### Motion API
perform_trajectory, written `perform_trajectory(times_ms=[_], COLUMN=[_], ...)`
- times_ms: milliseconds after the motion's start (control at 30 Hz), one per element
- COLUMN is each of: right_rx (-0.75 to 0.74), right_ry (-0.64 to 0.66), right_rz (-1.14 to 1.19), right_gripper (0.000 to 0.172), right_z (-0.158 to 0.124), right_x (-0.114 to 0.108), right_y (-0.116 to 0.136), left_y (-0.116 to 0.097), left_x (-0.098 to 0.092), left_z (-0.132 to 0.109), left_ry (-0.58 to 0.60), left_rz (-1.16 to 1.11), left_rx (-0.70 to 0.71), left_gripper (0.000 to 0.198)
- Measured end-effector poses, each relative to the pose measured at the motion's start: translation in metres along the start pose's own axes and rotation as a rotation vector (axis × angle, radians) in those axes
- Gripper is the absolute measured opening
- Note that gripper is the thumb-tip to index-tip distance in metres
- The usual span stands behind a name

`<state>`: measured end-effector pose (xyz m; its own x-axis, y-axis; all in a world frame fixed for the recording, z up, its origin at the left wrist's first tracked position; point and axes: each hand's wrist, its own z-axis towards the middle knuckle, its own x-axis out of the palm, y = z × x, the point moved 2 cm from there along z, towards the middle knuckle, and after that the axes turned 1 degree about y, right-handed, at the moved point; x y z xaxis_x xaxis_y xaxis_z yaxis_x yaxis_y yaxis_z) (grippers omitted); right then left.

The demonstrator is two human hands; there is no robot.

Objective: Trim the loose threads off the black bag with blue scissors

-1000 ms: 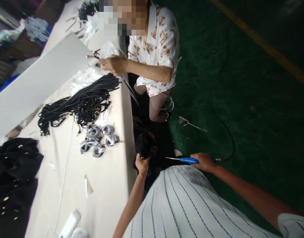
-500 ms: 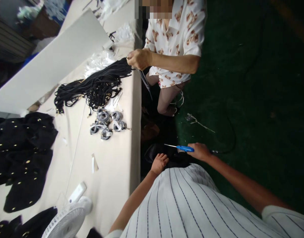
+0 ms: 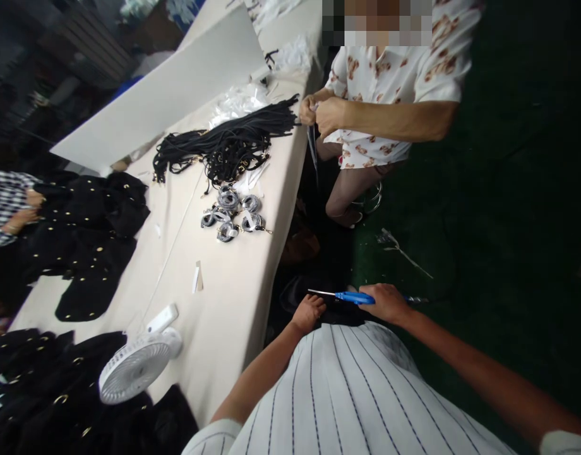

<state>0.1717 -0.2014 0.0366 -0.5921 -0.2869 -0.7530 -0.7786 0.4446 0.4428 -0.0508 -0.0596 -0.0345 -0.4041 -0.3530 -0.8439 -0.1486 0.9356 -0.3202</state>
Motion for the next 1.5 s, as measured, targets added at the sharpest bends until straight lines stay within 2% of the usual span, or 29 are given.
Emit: perform_trajectory(times_ms=[200, 333, 500, 700, 767, 833, 1000, 1267, 1500], right_rx=[-0.076, -0.051, -0.017, 0.223, 0.278, 0.279, 0.234, 0.237, 0.193], right_ry=[0.023, 0.029, 0.020, 0.024, 0.039, 0.045, 0.050, 0.086, 0.068], right_rz=[-0.028, -0.047, -0.034, -0.027, -0.025, -0.010, 0.028, 0.023, 0.046], right_gripper=[0.009, 0.008, 0.007, 0.015, 0.015, 0.015, 0.012, 0.013, 0.014], right_z=[0.009, 0.014, 0.007, -0.005, -0.011, -0.017, -0.022, -0.022, -0.021], right_x=[-0.005, -0.010, -0.010, 0.000, 0.006, 0.012, 0.023, 0.029, 0.022], right_y=[0.030, 0.033, 0.011, -0.057, -0.071, -0.074, -0.059, -0.065, -0.067], left_y=[-0.002, -0.004, -0.004, -0.003, -0.004, -0.004, -0.001, 0.007, 0.013], left_x=[-0.005, -0.011, -0.014, -0.015, -0.018, -0.022, -0.028, -0.010, -0.004], left_z=[0.013, 0.024, 0.025, 0.010, 0.007, 0.006, 0.007, -0.006, -0.014], left_ry=[-0.009, -0.007, -0.009, -0.041, -0.057, -0.072, -0.113, -0.165, -0.220], left_rz=[0.021, 0.038, 0.043, 0.041, 0.037, 0.033, 0.022, -0.027, -0.100], left_rx=[0.047, 0.070, 0.056, -0.011, -0.012, -0.011, -0.059, -0.206, -0.287], left_gripper=[0.019, 0.017, 0.018, 0.020, 0.021, 0.021, 0.020, 0.017, 0.025])
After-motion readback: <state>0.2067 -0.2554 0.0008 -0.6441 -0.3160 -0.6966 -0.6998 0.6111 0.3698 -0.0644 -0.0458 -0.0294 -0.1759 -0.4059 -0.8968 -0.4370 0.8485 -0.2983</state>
